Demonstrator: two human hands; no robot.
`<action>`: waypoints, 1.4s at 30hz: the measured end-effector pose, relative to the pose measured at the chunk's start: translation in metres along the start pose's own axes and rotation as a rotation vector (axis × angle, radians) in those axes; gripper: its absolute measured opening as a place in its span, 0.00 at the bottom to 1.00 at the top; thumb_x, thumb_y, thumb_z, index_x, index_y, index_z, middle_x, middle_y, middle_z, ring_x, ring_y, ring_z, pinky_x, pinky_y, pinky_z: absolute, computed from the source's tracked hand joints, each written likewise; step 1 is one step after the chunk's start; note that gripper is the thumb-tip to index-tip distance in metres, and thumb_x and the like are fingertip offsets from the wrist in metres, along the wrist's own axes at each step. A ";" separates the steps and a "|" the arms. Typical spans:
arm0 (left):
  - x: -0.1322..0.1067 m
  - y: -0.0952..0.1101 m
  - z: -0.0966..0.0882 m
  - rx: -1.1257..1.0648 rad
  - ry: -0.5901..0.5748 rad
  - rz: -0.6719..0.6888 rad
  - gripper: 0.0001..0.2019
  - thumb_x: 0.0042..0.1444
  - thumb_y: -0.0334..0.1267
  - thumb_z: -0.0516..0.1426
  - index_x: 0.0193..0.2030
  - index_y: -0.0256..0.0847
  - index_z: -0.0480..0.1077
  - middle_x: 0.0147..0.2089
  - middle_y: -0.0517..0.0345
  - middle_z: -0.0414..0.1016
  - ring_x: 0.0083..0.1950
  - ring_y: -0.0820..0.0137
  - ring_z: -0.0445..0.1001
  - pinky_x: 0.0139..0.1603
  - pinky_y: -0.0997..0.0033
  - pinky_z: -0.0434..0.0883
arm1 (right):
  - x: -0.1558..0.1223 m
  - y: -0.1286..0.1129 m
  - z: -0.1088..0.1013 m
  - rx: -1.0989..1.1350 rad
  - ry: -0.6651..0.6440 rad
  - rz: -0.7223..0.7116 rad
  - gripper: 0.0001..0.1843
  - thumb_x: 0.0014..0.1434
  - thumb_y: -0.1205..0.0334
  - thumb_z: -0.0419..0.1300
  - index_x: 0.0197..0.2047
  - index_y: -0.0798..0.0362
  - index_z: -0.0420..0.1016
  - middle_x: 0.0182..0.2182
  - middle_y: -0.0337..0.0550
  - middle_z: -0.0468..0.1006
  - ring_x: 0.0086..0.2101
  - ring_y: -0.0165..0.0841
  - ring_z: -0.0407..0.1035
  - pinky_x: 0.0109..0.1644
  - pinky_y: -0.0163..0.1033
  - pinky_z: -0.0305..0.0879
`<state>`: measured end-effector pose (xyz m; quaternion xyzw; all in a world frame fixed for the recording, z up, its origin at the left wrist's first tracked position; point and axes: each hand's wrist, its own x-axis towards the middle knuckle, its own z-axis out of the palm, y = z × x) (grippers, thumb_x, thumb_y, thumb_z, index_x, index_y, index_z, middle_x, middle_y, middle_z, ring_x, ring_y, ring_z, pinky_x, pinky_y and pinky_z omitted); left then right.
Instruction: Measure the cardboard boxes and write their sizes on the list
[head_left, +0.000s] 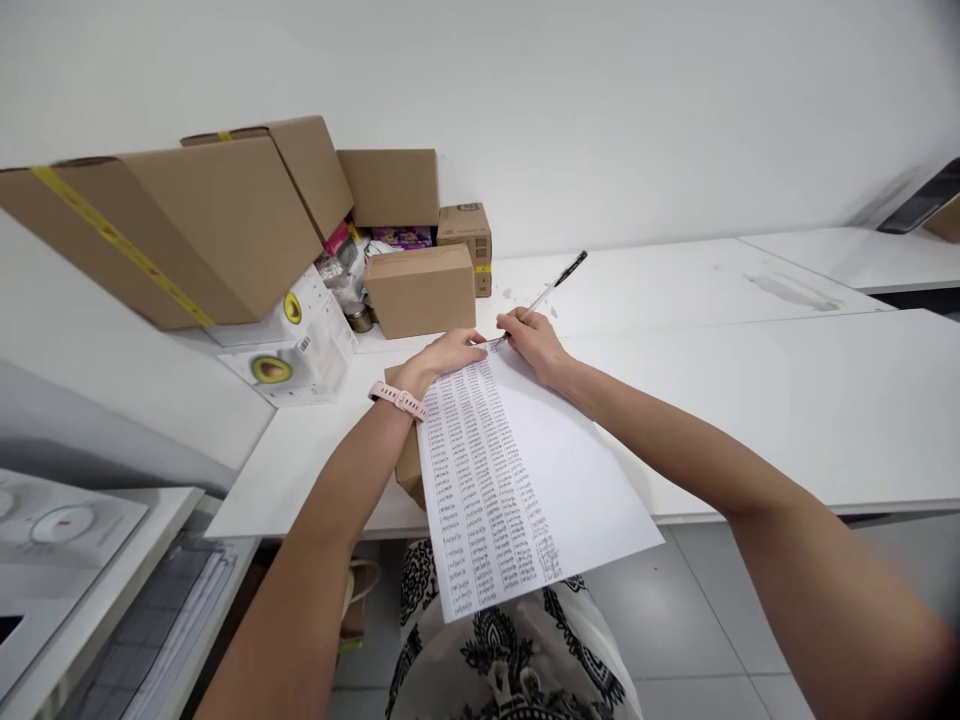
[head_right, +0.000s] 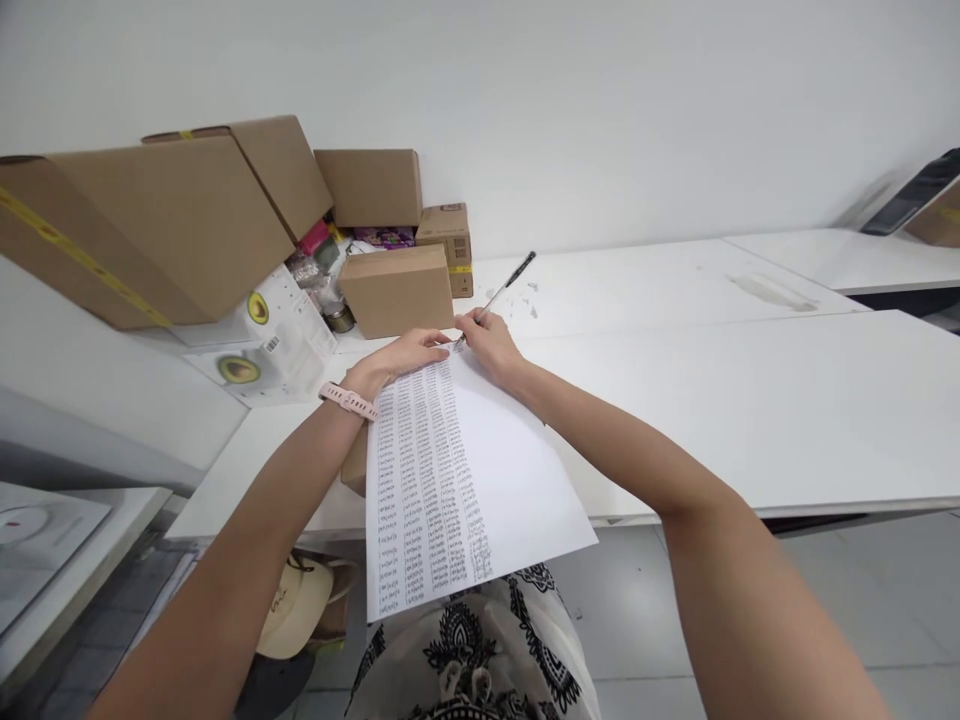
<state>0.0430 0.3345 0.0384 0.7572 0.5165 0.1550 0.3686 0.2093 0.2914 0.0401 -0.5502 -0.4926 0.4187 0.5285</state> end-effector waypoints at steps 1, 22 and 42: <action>-0.001 0.001 0.000 0.006 0.006 0.000 0.19 0.56 0.40 0.60 0.55 0.40 0.76 0.48 0.46 0.82 0.48 0.56 0.79 0.47 0.59 0.73 | -0.001 0.001 -0.001 0.021 -0.022 0.005 0.08 0.59 0.65 0.62 0.29 0.51 0.67 0.17 0.31 0.62 0.21 0.26 0.56 0.29 0.36 0.57; -0.007 0.005 0.000 0.091 0.045 -0.028 0.19 0.57 0.44 0.60 0.55 0.45 0.76 0.57 0.50 0.80 0.56 0.55 0.77 0.50 0.64 0.73 | 0.008 0.025 -0.007 -0.158 -0.072 -0.233 0.10 0.48 0.63 0.60 0.25 0.49 0.58 0.20 0.31 0.60 0.24 0.28 0.55 0.28 0.38 0.49; -0.012 0.012 0.000 0.126 0.036 -0.021 0.19 0.58 0.45 0.58 0.55 0.45 0.76 0.57 0.51 0.80 0.56 0.54 0.77 0.49 0.62 0.74 | 0.007 0.022 -0.007 -0.206 -0.067 -0.221 0.11 0.48 0.65 0.59 0.24 0.49 0.57 0.18 0.30 0.58 0.23 0.27 0.53 0.27 0.38 0.47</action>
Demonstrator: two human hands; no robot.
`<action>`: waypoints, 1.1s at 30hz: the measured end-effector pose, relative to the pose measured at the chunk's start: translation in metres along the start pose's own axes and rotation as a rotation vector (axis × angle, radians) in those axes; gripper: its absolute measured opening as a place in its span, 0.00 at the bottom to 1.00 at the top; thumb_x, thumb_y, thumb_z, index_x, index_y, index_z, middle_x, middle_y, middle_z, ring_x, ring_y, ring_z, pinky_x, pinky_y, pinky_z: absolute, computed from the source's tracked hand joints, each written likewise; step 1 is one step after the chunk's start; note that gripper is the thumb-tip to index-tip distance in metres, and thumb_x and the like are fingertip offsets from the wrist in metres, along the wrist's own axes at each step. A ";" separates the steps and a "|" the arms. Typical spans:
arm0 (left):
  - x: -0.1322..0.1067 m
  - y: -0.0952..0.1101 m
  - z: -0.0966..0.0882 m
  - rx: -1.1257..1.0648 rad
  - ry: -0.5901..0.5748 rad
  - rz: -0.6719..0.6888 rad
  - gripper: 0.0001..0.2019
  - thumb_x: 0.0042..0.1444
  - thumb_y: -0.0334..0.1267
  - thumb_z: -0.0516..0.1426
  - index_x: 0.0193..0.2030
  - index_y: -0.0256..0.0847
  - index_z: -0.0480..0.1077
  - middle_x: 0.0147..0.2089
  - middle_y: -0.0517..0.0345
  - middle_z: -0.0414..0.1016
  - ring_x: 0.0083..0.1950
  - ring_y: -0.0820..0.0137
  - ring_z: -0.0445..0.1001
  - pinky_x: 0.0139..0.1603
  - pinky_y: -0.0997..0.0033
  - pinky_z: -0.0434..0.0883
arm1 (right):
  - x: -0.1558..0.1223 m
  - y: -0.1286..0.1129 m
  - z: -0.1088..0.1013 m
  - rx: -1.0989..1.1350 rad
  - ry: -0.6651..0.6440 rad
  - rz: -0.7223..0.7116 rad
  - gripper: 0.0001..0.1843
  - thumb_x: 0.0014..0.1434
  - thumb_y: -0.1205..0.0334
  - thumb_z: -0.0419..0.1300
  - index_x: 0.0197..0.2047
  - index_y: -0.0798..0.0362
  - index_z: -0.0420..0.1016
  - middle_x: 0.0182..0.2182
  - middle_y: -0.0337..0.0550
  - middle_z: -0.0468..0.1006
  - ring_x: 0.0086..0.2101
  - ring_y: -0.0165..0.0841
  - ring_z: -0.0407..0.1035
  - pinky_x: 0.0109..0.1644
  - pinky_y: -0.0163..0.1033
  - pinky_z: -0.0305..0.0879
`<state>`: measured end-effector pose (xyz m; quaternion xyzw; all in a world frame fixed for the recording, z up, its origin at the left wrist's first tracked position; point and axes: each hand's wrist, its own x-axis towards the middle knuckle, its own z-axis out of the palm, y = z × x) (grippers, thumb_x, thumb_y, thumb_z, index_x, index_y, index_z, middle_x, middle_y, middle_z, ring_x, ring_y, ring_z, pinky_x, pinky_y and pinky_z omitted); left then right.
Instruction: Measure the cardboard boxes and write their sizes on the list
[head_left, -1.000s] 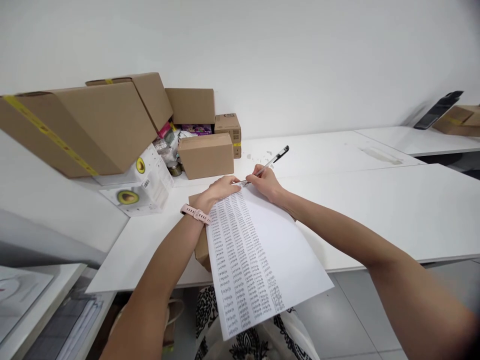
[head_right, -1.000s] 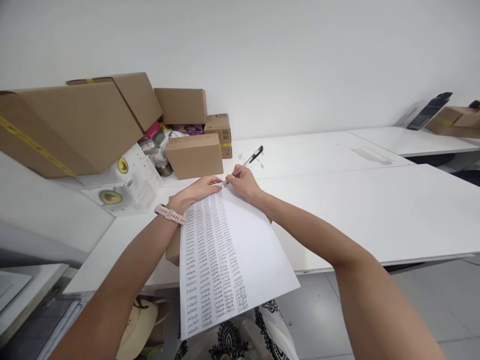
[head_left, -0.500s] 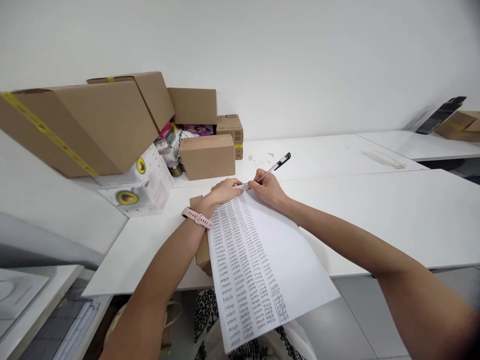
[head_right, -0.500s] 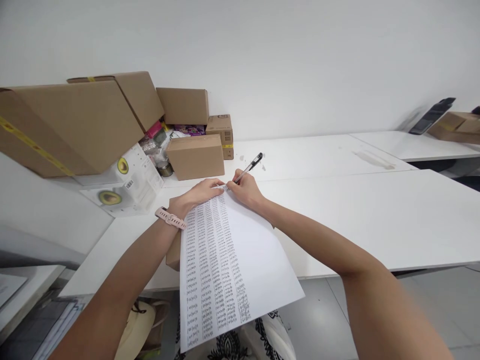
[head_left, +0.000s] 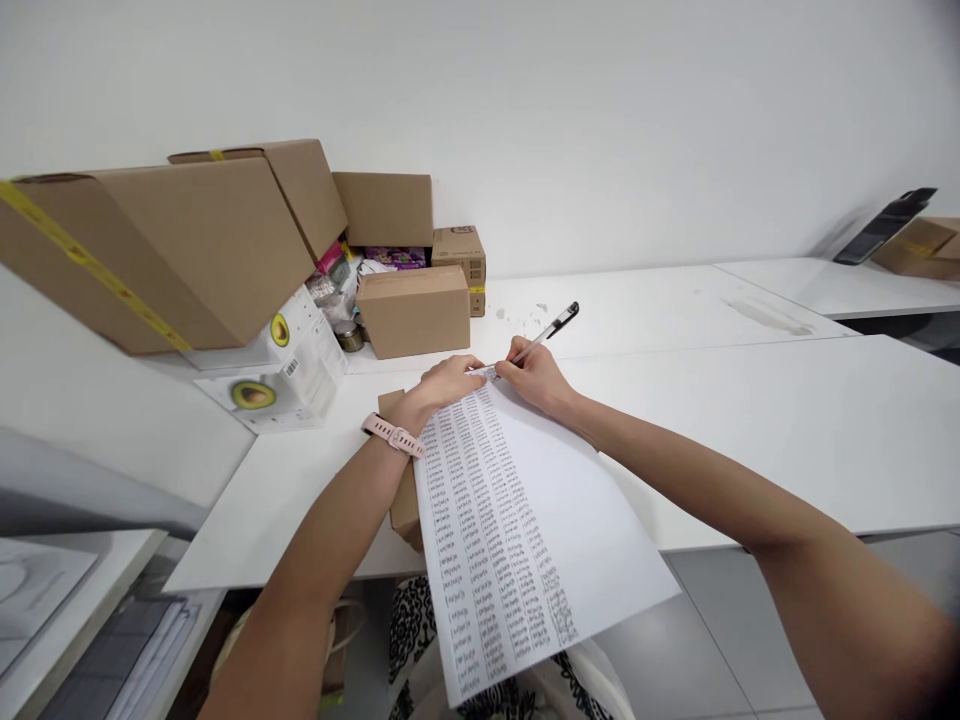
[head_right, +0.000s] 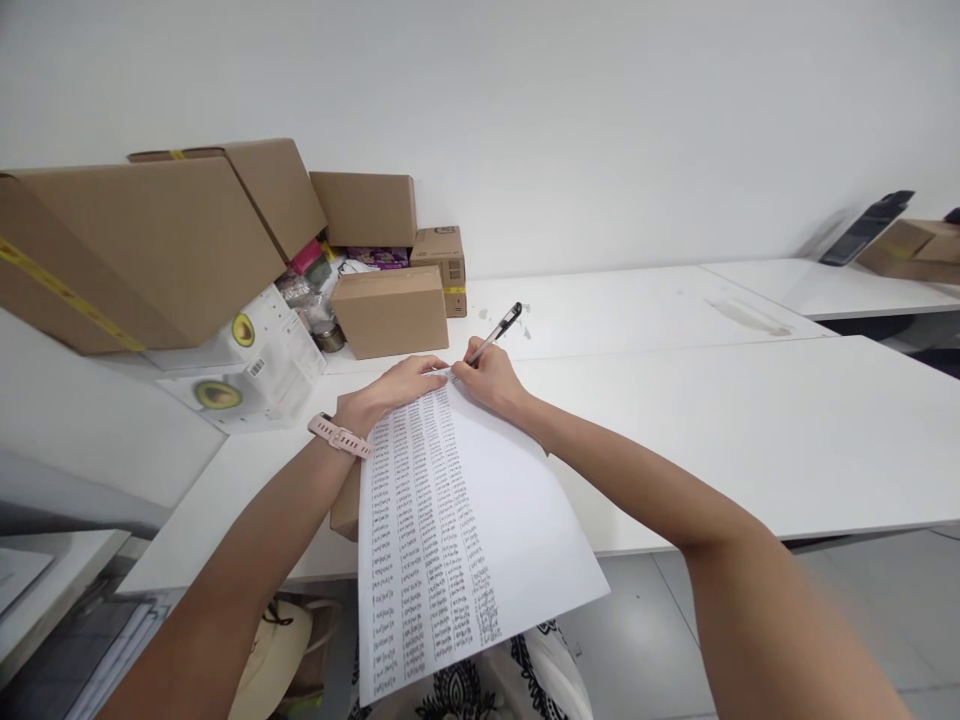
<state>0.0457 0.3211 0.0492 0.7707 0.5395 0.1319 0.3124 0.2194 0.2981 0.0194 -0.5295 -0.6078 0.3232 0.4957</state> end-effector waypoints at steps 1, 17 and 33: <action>0.000 0.000 0.000 0.001 0.000 0.000 0.19 0.58 0.45 0.58 0.55 0.45 0.76 0.57 0.51 0.80 0.56 0.55 0.77 0.49 0.62 0.74 | 0.000 0.000 0.000 0.005 -0.004 0.006 0.11 0.48 0.65 0.59 0.24 0.48 0.57 0.18 0.30 0.58 0.22 0.27 0.53 0.27 0.38 0.47; 0.001 -0.001 0.000 0.008 0.000 -0.004 0.19 0.58 0.43 0.58 0.55 0.46 0.76 0.58 0.51 0.80 0.57 0.54 0.76 0.52 0.62 0.73 | -0.001 -0.004 -0.002 -0.032 0.022 0.003 0.12 0.49 0.65 0.59 0.24 0.48 0.57 0.18 0.30 0.56 0.23 0.28 0.51 0.27 0.38 0.45; 0.003 -0.004 0.001 0.000 0.000 0.000 0.18 0.57 0.43 0.58 0.54 0.47 0.77 0.56 0.52 0.81 0.56 0.54 0.78 0.51 0.62 0.74 | 0.000 -0.003 -0.003 -0.027 0.057 0.039 0.12 0.48 0.65 0.59 0.24 0.49 0.57 0.17 0.30 0.56 0.22 0.28 0.51 0.27 0.38 0.45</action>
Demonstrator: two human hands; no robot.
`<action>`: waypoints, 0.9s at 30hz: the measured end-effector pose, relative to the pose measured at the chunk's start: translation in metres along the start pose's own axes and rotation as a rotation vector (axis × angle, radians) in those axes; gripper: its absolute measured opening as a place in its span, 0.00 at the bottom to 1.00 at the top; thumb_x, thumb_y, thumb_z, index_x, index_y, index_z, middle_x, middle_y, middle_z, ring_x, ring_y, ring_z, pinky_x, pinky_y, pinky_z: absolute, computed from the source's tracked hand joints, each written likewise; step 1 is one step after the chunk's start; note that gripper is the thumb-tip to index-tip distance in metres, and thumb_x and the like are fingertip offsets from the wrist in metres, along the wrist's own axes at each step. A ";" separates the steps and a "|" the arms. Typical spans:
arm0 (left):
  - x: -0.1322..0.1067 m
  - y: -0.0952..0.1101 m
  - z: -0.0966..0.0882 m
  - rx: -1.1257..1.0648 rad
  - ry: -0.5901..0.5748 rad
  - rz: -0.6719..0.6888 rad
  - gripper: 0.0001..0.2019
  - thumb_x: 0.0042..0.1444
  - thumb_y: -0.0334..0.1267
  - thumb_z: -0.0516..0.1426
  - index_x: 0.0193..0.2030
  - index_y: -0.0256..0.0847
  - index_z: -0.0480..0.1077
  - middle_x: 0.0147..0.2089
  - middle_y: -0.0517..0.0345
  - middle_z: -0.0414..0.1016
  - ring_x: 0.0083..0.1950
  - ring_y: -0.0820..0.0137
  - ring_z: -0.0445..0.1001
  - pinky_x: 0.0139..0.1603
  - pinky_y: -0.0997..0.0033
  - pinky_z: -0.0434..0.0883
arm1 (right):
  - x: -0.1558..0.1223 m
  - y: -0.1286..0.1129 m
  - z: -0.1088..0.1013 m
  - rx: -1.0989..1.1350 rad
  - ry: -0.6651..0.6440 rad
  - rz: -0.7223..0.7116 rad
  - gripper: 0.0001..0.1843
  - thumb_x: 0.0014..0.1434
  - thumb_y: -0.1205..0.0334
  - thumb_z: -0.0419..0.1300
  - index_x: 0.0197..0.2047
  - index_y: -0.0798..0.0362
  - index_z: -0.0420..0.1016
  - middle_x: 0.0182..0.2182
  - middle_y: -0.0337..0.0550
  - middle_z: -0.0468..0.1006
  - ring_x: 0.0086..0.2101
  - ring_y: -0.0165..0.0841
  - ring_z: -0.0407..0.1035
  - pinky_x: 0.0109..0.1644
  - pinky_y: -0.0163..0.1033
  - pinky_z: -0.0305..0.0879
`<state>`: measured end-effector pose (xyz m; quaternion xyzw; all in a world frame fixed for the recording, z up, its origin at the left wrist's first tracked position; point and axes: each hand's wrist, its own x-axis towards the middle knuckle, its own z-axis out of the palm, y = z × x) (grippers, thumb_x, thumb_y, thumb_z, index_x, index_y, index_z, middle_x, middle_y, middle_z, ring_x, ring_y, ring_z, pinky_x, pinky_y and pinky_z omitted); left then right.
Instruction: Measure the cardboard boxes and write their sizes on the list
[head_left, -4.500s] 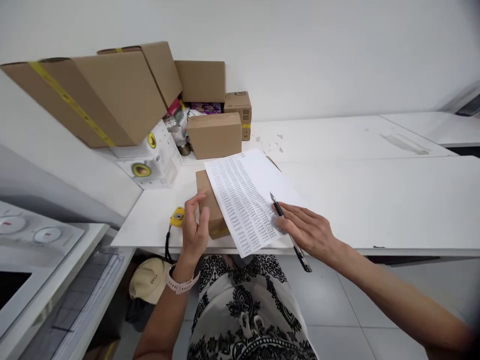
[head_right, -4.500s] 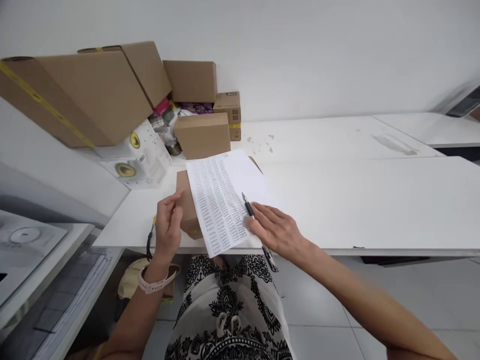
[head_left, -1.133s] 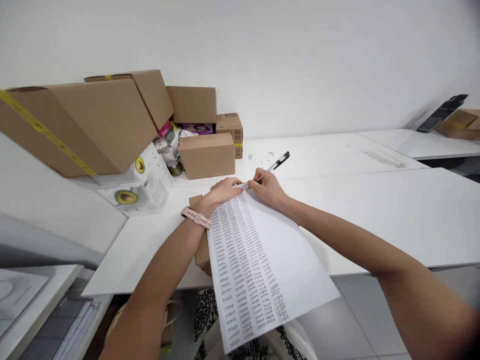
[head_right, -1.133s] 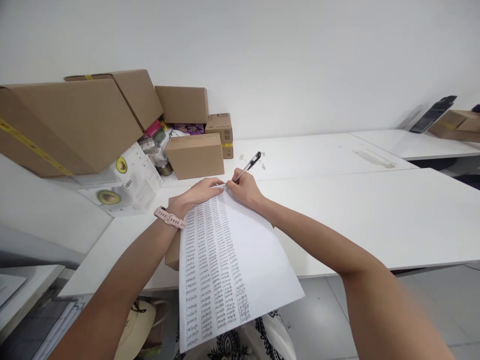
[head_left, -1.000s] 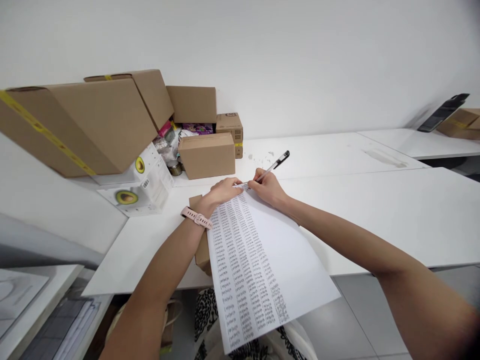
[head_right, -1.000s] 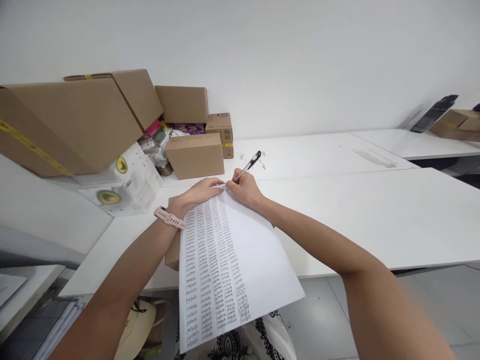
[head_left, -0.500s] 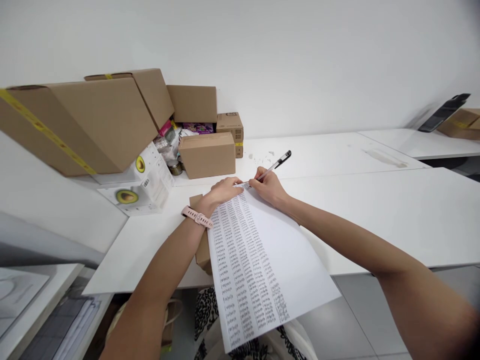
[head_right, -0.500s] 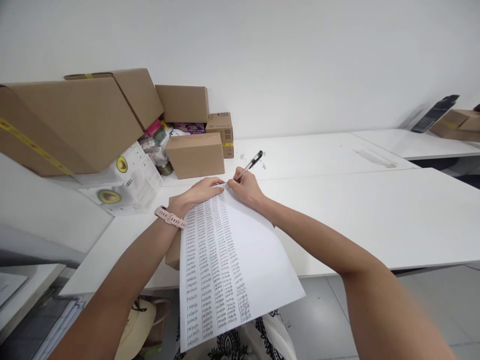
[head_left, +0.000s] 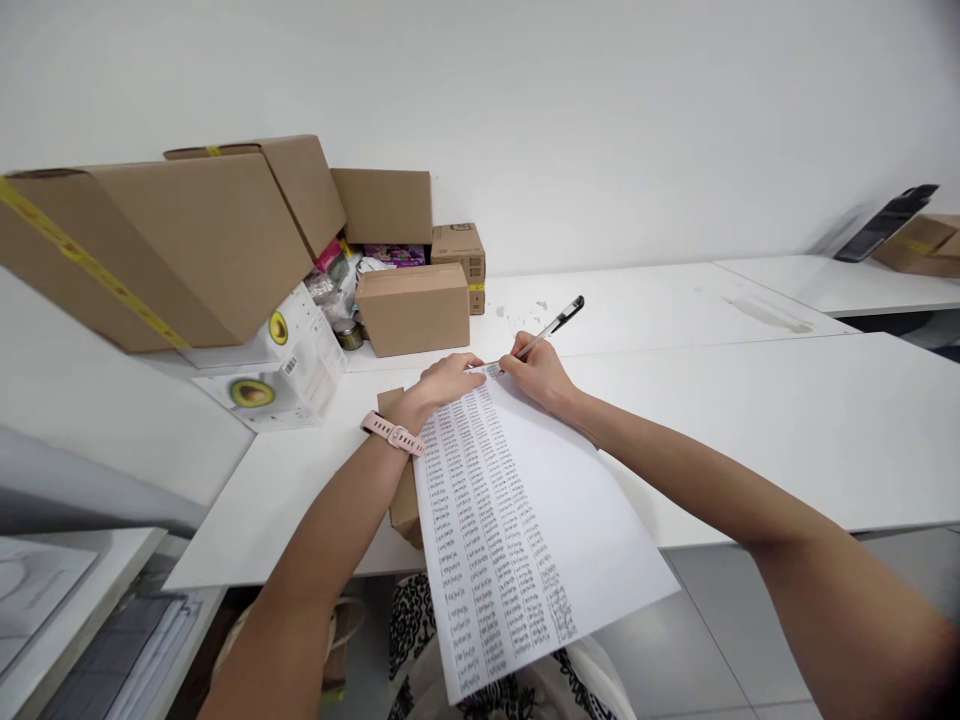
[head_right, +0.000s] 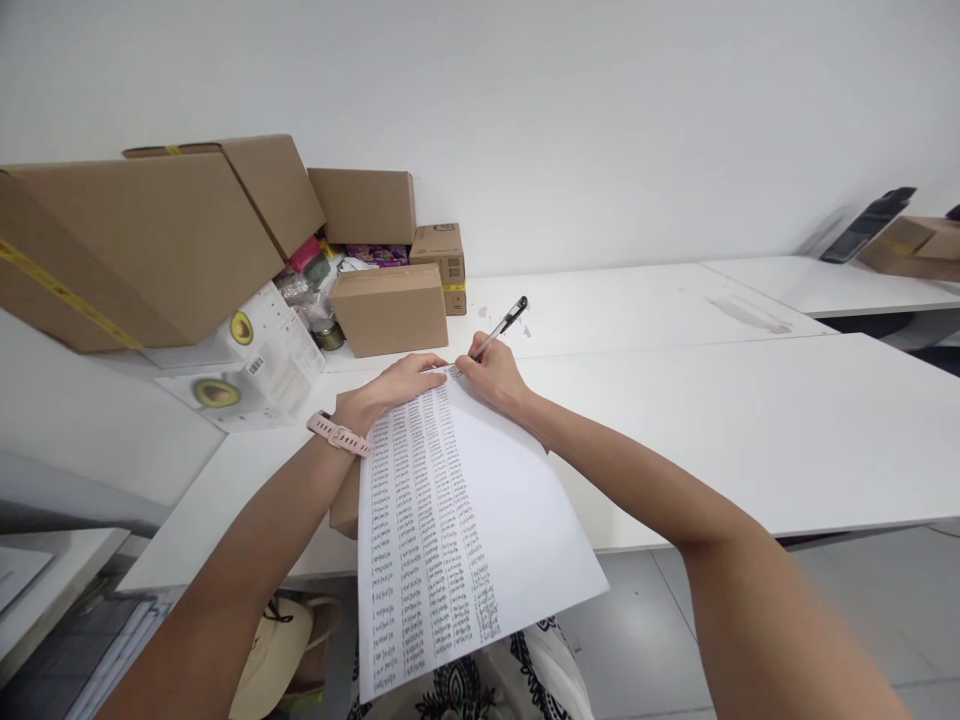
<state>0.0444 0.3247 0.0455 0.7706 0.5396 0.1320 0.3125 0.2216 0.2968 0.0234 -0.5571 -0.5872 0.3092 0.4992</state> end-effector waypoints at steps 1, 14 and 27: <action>0.000 0.000 0.000 -0.001 0.001 0.000 0.18 0.57 0.43 0.58 0.53 0.47 0.77 0.56 0.52 0.81 0.56 0.54 0.78 0.51 0.62 0.74 | 0.000 0.000 0.000 -0.003 0.000 0.000 0.12 0.48 0.65 0.59 0.24 0.49 0.57 0.18 0.30 0.56 0.22 0.28 0.51 0.27 0.38 0.45; -0.002 0.003 -0.001 -0.004 -0.003 0.000 0.19 0.57 0.43 0.58 0.55 0.46 0.76 0.59 0.52 0.79 0.59 0.54 0.76 0.52 0.64 0.73 | 0.002 0.003 0.000 0.008 -0.028 -0.022 0.11 0.46 0.64 0.60 0.23 0.49 0.57 0.17 0.30 0.57 0.22 0.27 0.50 0.27 0.38 0.45; -0.008 0.007 -0.002 -0.041 -0.012 -0.016 0.18 0.56 0.44 0.59 0.52 0.47 0.77 0.51 0.51 0.82 0.54 0.53 0.78 0.47 0.61 0.74 | 0.007 0.002 -0.007 -0.019 -0.051 -0.031 0.11 0.48 0.65 0.60 0.23 0.49 0.58 0.19 0.32 0.59 0.23 0.28 0.53 0.27 0.38 0.46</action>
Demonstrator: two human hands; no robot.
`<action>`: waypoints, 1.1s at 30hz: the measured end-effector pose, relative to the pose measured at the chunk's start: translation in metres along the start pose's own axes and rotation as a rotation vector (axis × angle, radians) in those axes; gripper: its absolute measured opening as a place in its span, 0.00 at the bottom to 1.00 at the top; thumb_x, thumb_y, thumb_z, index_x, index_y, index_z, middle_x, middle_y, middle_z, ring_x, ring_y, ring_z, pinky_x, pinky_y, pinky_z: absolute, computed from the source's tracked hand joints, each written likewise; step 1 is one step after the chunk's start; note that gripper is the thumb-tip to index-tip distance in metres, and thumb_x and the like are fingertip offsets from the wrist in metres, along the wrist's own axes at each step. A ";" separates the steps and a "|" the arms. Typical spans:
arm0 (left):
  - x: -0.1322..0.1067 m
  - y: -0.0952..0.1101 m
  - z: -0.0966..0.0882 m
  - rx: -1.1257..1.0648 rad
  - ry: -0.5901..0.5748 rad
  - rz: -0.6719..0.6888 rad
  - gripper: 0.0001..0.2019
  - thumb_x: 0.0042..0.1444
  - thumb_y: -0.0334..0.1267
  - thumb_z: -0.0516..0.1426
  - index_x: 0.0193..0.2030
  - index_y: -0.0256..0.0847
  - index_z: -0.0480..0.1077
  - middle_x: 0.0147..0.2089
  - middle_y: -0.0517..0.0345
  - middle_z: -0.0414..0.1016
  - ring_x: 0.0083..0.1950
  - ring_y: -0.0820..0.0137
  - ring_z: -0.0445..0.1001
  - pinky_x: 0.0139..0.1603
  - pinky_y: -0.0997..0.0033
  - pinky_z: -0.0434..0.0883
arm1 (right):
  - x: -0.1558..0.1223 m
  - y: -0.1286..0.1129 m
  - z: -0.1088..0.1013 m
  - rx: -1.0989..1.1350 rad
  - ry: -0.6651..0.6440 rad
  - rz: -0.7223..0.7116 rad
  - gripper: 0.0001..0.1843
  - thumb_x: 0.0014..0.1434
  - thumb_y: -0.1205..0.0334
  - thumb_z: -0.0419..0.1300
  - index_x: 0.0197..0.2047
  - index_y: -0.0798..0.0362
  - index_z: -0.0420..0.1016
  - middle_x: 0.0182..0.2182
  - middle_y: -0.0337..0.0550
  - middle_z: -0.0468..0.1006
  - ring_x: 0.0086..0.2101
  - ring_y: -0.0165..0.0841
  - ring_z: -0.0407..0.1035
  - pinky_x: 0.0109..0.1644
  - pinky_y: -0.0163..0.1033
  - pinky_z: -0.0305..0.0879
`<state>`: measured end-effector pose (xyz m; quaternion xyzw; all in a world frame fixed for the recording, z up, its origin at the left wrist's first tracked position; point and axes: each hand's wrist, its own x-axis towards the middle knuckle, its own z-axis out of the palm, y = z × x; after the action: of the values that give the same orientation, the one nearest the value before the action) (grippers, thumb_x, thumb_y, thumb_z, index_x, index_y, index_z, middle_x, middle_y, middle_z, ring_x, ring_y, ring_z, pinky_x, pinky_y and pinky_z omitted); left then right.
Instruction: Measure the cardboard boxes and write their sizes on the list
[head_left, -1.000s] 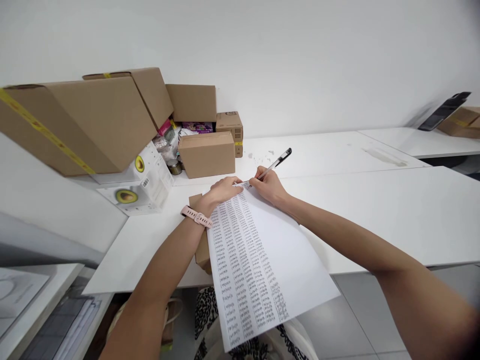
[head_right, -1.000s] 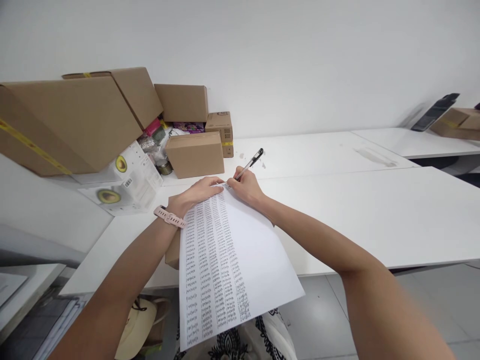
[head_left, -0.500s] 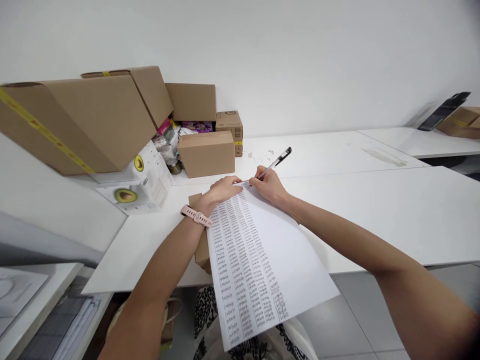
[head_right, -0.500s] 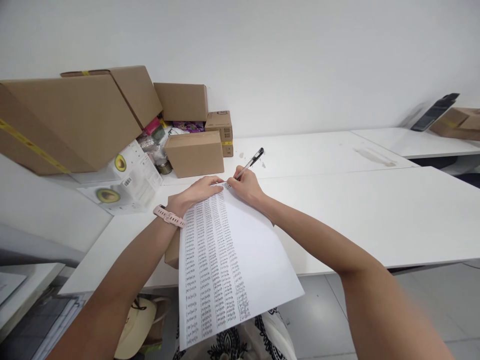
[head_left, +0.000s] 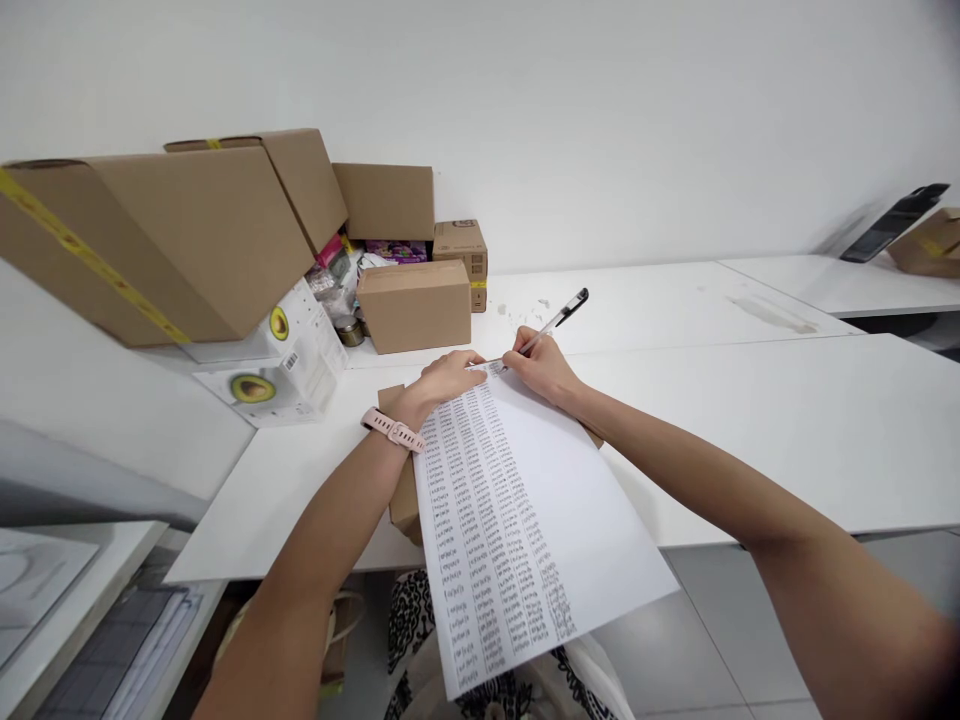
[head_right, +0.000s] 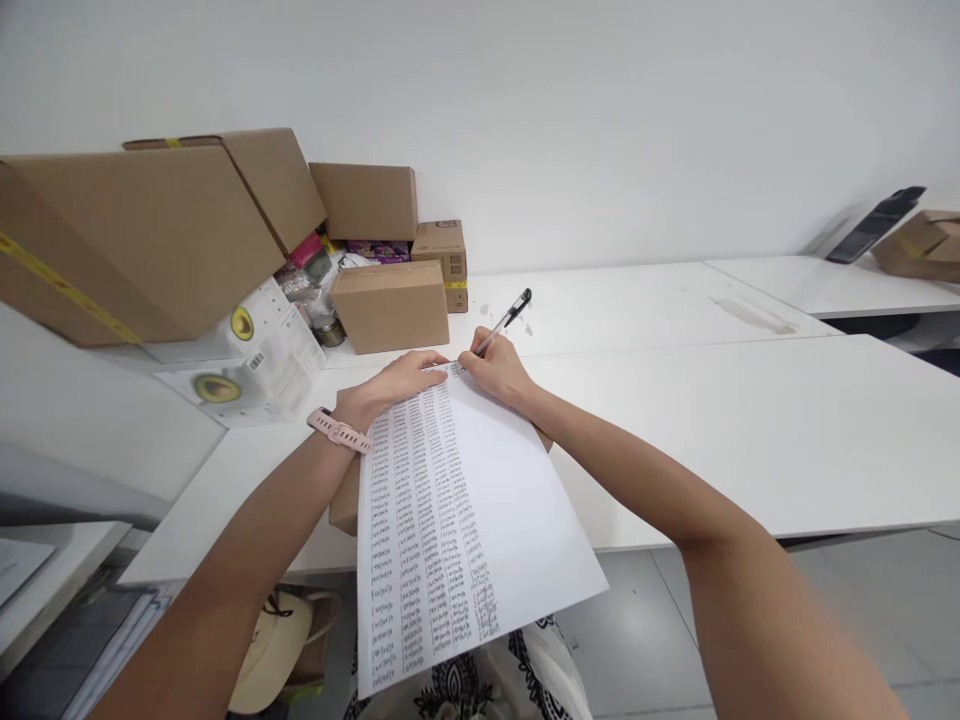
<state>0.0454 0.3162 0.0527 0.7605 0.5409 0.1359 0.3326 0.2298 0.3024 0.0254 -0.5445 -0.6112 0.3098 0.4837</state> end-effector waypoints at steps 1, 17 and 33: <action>0.000 0.000 0.000 0.000 0.004 -0.001 0.17 0.56 0.44 0.58 0.52 0.47 0.77 0.51 0.51 0.82 0.54 0.53 0.78 0.47 0.61 0.74 | -0.001 0.000 0.000 -0.006 -0.002 -0.014 0.11 0.48 0.65 0.60 0.23 0.49 0.58 0.19 0.32 0.59 0.23 0.28 0.53 0.28 0.38 0.47; -0.003 0.003 -0.001 0.020 -0.006 0.001 0.18 0.57 0.43 0.58 0.53 0.45 0.76 0.54 0.50 0.81 0.54 0.53 0.78 0.48 0.61 0.73 | -0.003 -0.003 0.001 -0.037 -0.009 -0.020 0.11 0.49 0.67 0.59 0.23 0.49 0.57 0.18 0.31 0.58 0.23 0.28 0.53 0.28 0.38 0.47; -0.001 0.002 -0.001 0.022 -0.009 0.003 0.18 0.57 0.42 0.58 0.53 0.45 0.76 0.53 0.50 0.81 0.53 0.53 0.77 0.47 0.61 0.72 | -0.002 -0.002 0.002 -0.036 -0.004 -0.016 0.10 0.48 0.65 0.58 0.24 0.49 0.57 0.18 0.30 0.58 0.22 0.27 0.53 0.28 0.37 0.47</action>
<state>0.0456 0.3156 0.0548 0.7655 0.5398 0.1268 0.3264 0.2274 0.3001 0.0258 -0.5476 -0.6221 0.2959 0.4748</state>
